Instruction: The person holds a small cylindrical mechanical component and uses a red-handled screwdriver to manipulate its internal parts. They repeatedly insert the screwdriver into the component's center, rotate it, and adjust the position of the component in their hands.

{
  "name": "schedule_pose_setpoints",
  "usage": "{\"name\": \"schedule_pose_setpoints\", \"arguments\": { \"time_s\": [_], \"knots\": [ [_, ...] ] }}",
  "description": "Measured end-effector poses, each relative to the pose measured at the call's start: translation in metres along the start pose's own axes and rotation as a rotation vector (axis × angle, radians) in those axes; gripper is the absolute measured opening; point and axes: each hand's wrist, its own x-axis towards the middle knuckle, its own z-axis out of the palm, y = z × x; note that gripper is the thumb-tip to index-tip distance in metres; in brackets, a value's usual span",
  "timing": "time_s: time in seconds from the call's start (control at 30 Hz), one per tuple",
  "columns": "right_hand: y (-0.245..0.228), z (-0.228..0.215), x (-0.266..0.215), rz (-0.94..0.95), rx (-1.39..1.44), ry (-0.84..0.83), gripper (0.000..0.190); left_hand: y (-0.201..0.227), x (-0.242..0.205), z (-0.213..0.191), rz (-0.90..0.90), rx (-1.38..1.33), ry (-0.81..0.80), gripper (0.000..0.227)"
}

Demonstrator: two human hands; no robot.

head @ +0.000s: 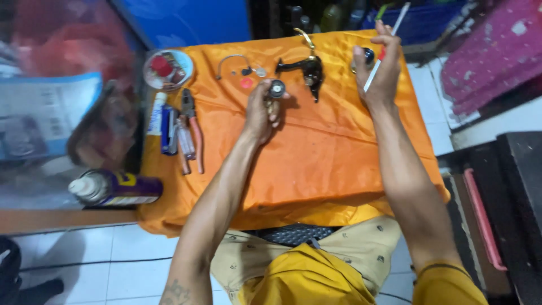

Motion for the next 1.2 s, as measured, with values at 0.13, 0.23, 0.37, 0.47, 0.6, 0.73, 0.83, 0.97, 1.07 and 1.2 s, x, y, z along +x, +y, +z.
{"name": "schedule_pose_setpoints", "arguments": {
  "time_s": [0.13,0.23,0.37,0.47,0.6,0.73,0.83,0.97,1.07,1.2],
  "knots": [
    [-0.066,0.001,-0.002,-0.261,-0.005,0.027,0.021,0.015,-0.010,0.003,-0.048,0.047,-0.082,0.050],
    [-0.104,0.008,-0.010,-0.427,0.128,-0.176,0.047,0.006,-0.008,-0.001,-0.051,0.085,-0.103,0.053],
    [-0.104,0.033,-0.030,-0.340,0.320,-0.179,0.048,-0.007,0.003,-0.008,-0.008,-0.033,-0.055,0.042],
    [-0.101,0.042,-0.042,-0.174,0.377,-0.213,0.043,-0.004,0.004,-0.009,0.007,-0.022,-0.067,0.042],
    [-0.092,0.045,-0.045,0.017,0.466,-0.179,0.029,0.001,-0.004,-0.001,0.019,-0.032,-0.094,0.031],
    [-0.091,0.038,-0.049,0.120,0.506,-0.196,0.032,0.004,-0.004,0.004,0.086,0.111,-0.086,0.031],
    [-0.089,0.040,-0.053,0.093,0.477,-0.198,0.026,-0.008,-0.003,0.000,0.157,0.150,-0.096,0.029],
    [-0.086,0.042,-0.053,0.021,0.403,-0.174,0.010,-0.008,-0.005,0.001,0.210,0.236,-0.047,0.029],
    [-0.083,0.043,-0.056,-0.025,0.400,-0.169,0.009,-0.001,-0.013,0.010,0.258,0.278,-0.039,0.030],
    [-0.082,0.047,-0.056,-0.079,0.361,-0.220,0.012,-0.008,-0.007,0.012,0.301,0.257,0.000,0.029]
  ]
}}
